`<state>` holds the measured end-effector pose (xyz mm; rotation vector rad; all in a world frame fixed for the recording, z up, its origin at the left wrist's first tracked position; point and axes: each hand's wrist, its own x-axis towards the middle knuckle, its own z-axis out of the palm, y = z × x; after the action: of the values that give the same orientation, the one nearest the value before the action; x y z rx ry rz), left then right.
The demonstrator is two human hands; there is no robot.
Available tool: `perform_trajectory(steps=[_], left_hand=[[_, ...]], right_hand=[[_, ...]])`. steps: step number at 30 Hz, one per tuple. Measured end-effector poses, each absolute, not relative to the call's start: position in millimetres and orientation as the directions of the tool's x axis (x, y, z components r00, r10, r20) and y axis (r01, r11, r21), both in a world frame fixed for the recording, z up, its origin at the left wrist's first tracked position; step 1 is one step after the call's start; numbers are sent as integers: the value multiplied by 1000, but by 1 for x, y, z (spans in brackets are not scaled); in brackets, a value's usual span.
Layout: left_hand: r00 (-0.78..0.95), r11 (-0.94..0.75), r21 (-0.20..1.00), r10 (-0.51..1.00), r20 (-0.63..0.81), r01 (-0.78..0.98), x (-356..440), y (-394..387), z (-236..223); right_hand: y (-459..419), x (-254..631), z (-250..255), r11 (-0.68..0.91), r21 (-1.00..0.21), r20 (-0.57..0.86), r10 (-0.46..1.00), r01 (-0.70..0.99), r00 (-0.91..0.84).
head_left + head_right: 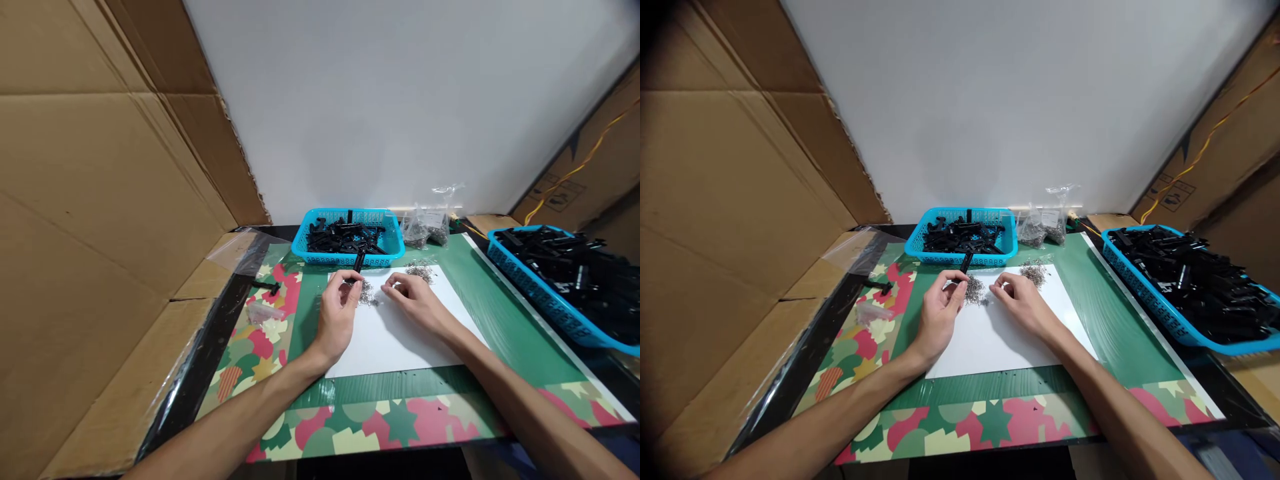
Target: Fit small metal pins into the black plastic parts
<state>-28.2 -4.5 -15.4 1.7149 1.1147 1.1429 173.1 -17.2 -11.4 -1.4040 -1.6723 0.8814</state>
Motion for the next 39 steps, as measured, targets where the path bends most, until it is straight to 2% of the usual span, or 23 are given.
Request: perform_trajectory(steps=[4, 7, 14, 20, 23, 28, 30, 32, 36, 39], left_hand=[[160, -230, 965, 965, 210, 125, -28, -4, -16], [160, -189, 980, 971, 177, 63, -27, -3, -17], [191, -177, 984, 967, 167, 36, -27, -6, -17], [200, -187, 982, 963, 178, 26, -26, -6, -16], [204, -194, 981, 961, 186, 20, -26, -6, -16], [218, -219, 974, 955, 201, 62, -27, -6, -17], [224, -229, 971, 952, 207, 75, -27, -6, -17], [224, -233, 969, 952, 210, 81, -27, -6, -18], [218, -225, 971, 955, 204, 77, -27, -6, -19], [220, -227, 971, 954, 206, 76, -26, -6, -19]], right_hand=[[3, 178, 1, 110, -790, -48, 970, 603, -240], [11, 179, 3, 89, -746, -114, 960, 660, -258], [4, 174, -6, 153, -669, -18, 975, 727, -222], [-8, 170, -9, 144, -554, -28, 981, 820, -191], [-10, 174, -13, 165, -594, 13, 981, 787, -196], [-7, 184, -11, 187, -837, 73, 969, 515, -234], [-7, 185, -8, 171, -875, 63, 968, 453, -243], [-7, 184, -8, 172, -843, 68, 974, 510, -215], [-7, 180, -14, 148, -687, 76, 988, 711, -133], [-6, 177, -20, 115, -639, 51, 993, 761, -108]])
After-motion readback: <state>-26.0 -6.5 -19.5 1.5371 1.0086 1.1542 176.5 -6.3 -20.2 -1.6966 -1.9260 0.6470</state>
